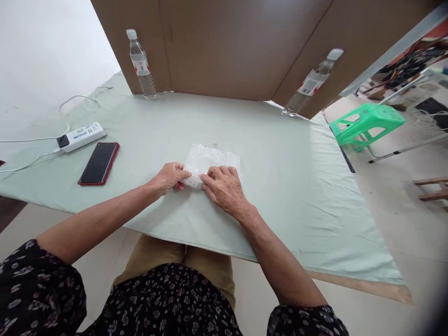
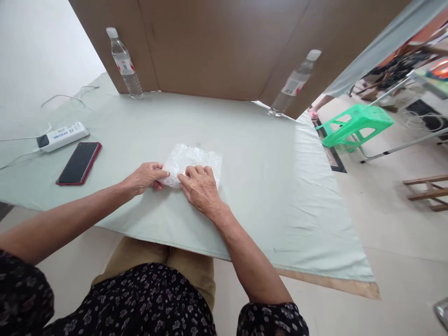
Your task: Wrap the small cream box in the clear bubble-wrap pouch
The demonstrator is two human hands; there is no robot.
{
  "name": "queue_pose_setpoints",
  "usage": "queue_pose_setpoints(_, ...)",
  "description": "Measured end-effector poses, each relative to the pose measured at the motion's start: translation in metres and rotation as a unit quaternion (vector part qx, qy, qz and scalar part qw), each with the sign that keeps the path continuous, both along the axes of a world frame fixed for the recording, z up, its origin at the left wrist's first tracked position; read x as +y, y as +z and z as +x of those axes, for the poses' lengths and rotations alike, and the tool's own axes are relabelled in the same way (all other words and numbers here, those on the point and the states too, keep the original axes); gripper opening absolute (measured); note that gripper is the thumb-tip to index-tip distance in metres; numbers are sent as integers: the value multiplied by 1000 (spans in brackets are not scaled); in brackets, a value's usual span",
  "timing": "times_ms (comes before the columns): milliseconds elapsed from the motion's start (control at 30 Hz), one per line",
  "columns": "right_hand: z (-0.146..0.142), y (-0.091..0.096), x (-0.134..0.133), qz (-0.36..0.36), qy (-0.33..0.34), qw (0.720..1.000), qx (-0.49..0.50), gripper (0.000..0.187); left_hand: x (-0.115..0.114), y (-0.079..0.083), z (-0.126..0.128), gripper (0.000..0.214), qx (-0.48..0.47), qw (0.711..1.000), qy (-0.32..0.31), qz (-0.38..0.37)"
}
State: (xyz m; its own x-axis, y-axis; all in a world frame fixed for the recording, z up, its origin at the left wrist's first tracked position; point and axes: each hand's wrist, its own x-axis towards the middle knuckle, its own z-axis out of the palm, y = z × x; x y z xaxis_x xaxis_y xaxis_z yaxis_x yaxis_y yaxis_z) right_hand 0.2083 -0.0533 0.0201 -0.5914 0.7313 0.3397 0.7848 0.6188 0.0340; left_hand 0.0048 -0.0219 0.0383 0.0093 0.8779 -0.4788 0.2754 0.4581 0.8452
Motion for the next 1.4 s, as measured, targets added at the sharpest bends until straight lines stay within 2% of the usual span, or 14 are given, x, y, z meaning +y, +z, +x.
queue_pose_setpoints(167,-1,-1,0,4,-3,1000,-4,14,0,2,18,8,-49,998,13,45)
queue_pose_setpoints(367,1,6,-3,-26,-1,999,30,21,0,6,34,9,-113,993,14,32)
queue_pose_setpoints(467,4,11,-5,-55,7,997,62,13,0,11,34,6,-128,990,-41,33)
queue_pose_setpoints(600,9,15,-5,-95,22,988,118,9,0,15,28,25,-110,982,-145,50)
queue_pose_setpoints(667,11,16,-4,-109,28,984,142,8,-1,9,28,26,-47,973,-187,128)
queue_pose_setpoints(700,13,17,-3,-113,30,981,153,8,-3,3,29,24,-1,962,-192,193)
queue_pose_setpoints(767,17,20,-2,-112,26,977,179,9,-6,-10,33,21,78,923,-189,326)
queue_pose_setpoints(867,31,27,-3,-76,-36,970,229,11,-11,-29,39,24,135,881,-152,426)
queue_pose_setpoints(967,54,32,-12,-83,-161,950,255,18,-15,-40,42,24,173,842,-142,492)
queue_pose_setpoints(1100,76,25,-26,-246,-294,894,232,45,-16,-42,43,24,197,807,-174,529)
queue_pose_setpoints(1200,72,13,-27,-308,-328,859,245,59,-19,-41,44,23,208,798,-190,533)
queue_pose_setpoints(1400,48,-6,-12,-330,-324,813,353,78,-24,-40,42,22,216,793,-192,535)
